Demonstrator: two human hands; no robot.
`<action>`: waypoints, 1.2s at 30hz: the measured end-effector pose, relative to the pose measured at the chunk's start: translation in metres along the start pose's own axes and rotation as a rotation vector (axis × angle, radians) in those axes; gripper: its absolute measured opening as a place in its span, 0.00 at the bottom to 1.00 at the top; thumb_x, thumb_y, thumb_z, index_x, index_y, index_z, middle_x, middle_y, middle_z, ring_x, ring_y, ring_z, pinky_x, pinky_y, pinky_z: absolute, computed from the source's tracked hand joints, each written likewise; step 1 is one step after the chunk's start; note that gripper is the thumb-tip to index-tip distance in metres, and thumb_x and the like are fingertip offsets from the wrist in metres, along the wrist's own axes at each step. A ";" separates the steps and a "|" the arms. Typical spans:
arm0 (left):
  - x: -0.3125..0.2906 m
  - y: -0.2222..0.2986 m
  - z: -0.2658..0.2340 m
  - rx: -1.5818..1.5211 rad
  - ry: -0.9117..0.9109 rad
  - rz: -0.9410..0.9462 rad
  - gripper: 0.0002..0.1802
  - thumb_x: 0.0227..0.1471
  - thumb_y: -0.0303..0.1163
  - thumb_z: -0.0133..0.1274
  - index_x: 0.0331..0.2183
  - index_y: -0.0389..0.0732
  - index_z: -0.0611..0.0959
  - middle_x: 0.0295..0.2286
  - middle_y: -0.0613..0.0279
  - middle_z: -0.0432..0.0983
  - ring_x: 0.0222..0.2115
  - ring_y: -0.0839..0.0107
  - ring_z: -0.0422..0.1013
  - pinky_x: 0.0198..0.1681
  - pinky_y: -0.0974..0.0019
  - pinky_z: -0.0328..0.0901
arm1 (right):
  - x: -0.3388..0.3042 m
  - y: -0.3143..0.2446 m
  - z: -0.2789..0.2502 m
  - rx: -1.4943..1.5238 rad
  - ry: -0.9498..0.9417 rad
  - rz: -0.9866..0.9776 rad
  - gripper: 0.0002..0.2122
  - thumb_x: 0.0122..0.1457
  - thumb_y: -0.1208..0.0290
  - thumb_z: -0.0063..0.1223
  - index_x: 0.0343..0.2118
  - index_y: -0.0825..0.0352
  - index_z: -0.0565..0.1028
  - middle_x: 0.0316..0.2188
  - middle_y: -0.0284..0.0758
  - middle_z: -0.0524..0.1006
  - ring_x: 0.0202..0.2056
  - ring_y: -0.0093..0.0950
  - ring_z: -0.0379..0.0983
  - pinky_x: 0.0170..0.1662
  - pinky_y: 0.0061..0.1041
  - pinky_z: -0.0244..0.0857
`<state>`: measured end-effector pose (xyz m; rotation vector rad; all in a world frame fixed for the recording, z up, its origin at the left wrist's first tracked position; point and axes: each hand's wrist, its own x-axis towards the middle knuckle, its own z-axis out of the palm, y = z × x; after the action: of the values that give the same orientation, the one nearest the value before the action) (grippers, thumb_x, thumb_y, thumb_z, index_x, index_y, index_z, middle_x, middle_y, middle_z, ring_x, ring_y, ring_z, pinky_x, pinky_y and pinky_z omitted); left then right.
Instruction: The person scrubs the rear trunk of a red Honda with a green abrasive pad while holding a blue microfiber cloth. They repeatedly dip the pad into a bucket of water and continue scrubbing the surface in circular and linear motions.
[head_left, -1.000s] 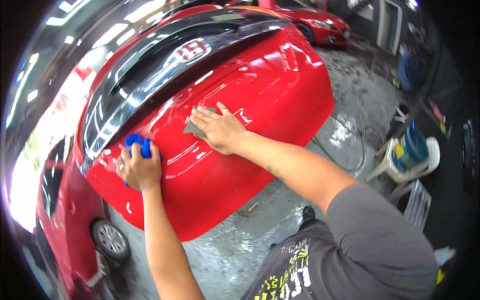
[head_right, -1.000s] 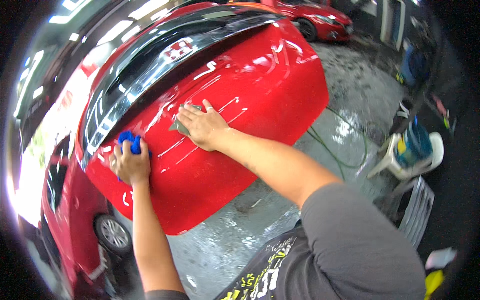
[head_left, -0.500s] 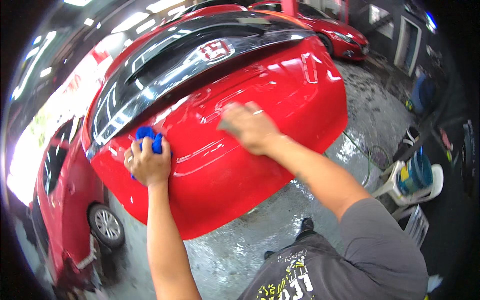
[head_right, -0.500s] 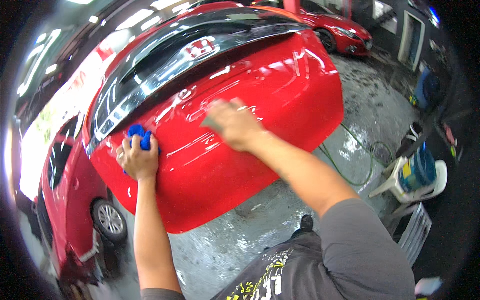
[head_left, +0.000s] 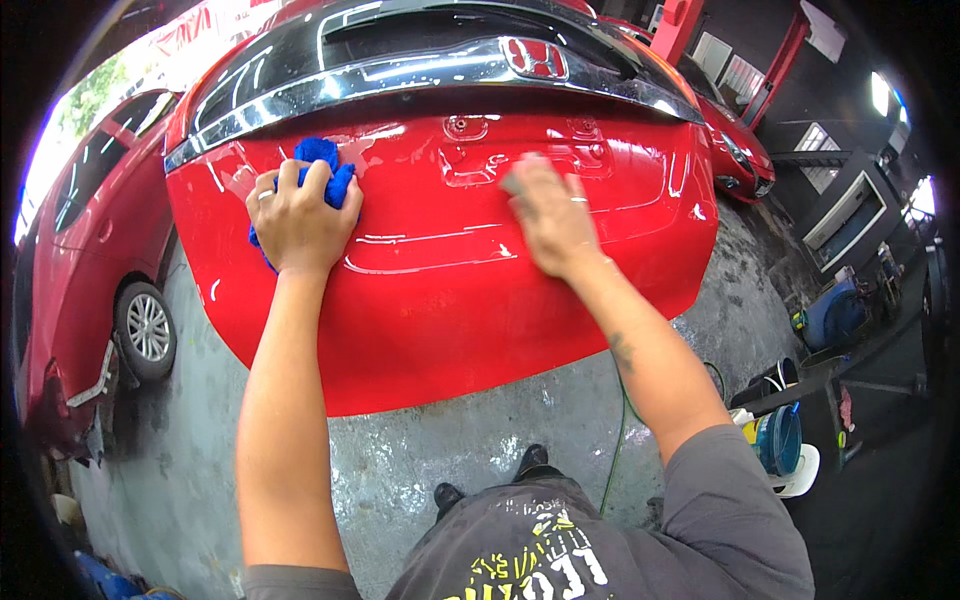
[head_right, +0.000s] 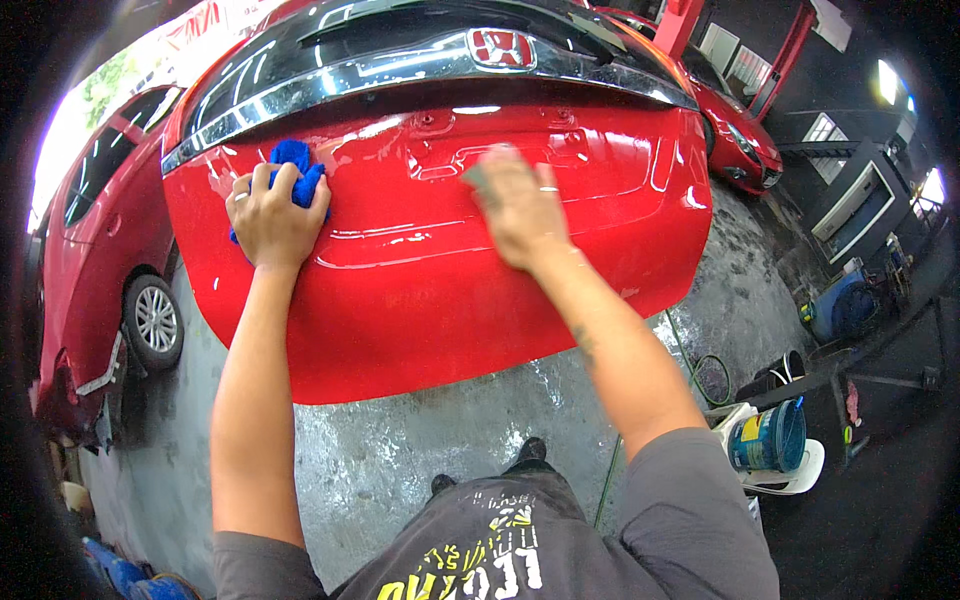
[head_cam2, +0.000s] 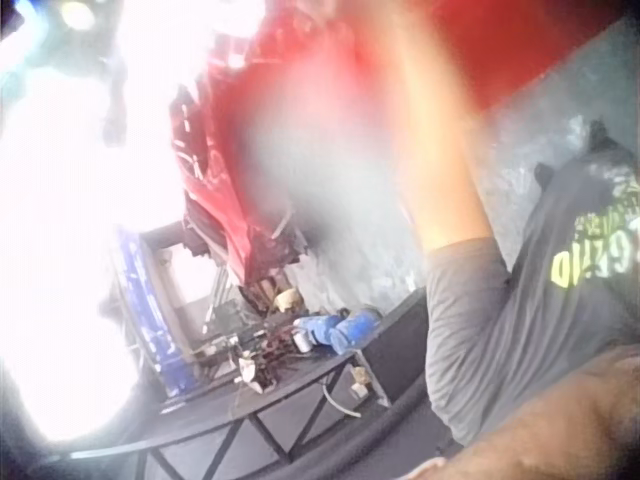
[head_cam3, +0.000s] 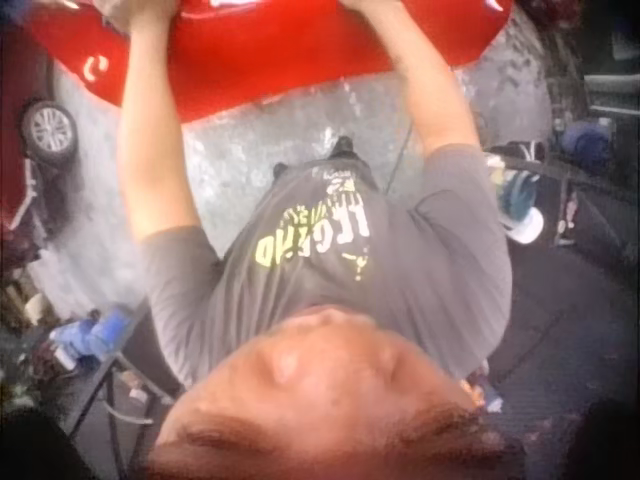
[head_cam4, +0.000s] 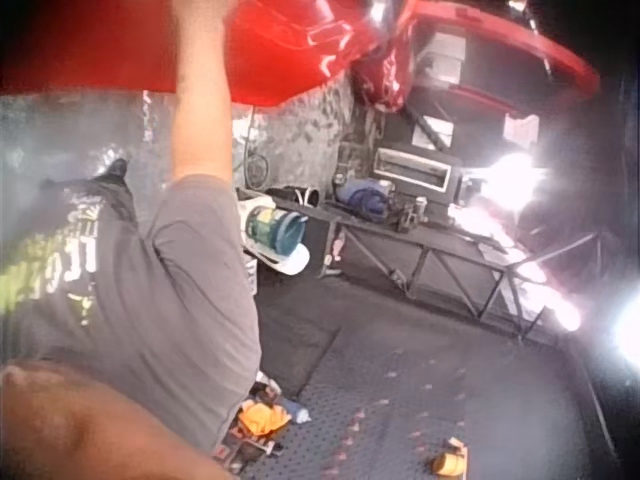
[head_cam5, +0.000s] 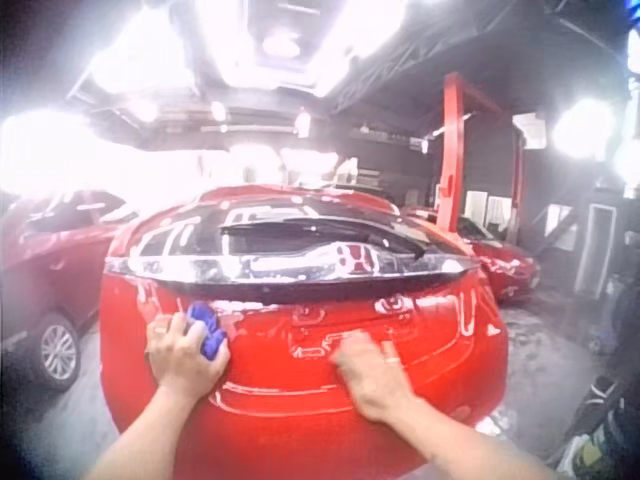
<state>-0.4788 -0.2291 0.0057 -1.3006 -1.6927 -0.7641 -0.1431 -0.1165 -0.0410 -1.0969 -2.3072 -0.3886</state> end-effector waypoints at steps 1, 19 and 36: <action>0.000 0.002 0.002 -0.018 0.014 0.007 0.17 0.55 0.55 0.67 0.33 0.53 0.89 0.42 0.63 0.84 0.48 0.52 0.78 0.54 0.46 0.68 | -0.003 0.031 -0.003 -0.081 0.019 0.121 0.27 0.81 0.55 0.42 0.77 0.62 0.66 0.79 0.40 0.63 0.81 0.37 0.52 0.80 0.57 0.46; -0.001 0.008 0.005 0.008 0.070 0.020 0.17 0.52 0.52 0.69 0.29 0.49 0.86 0.39 0.61 0.83 0.46 0.50 0.78 0.50 0.45 0.69 | -0.089 0.124 -0.063 -0.128 -0.040 0.324 0.18 0.77 0.60 0.46 0.59 0.63 0.80 0.65 0.44 0.79 0.66 0.47 0.74 0.63 0.54 0.67; 0.001 -0.006 0.001 -0.033 -0.032 0.026 0.19 0.55 0.51 0.69 0.38 0.46 0.90 0.56 0.59 0.85 0.61 0.48 0.77 0.65 0.42 0.67 | -0.074 0.035 -0.058 -0.097 0.201 -0.018 0.09 0.70 0.66 0.57 0.49 0.58 0.82 0.48 0.38 0.83 0.50 0.39 0.81 0.43 0.47 0.70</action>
<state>-0.4849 -0.2299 0.0063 -1.3619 -1.6912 -0.7629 -0.0574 -0.1677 -0.0371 -1.0336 -2.1409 -0.5957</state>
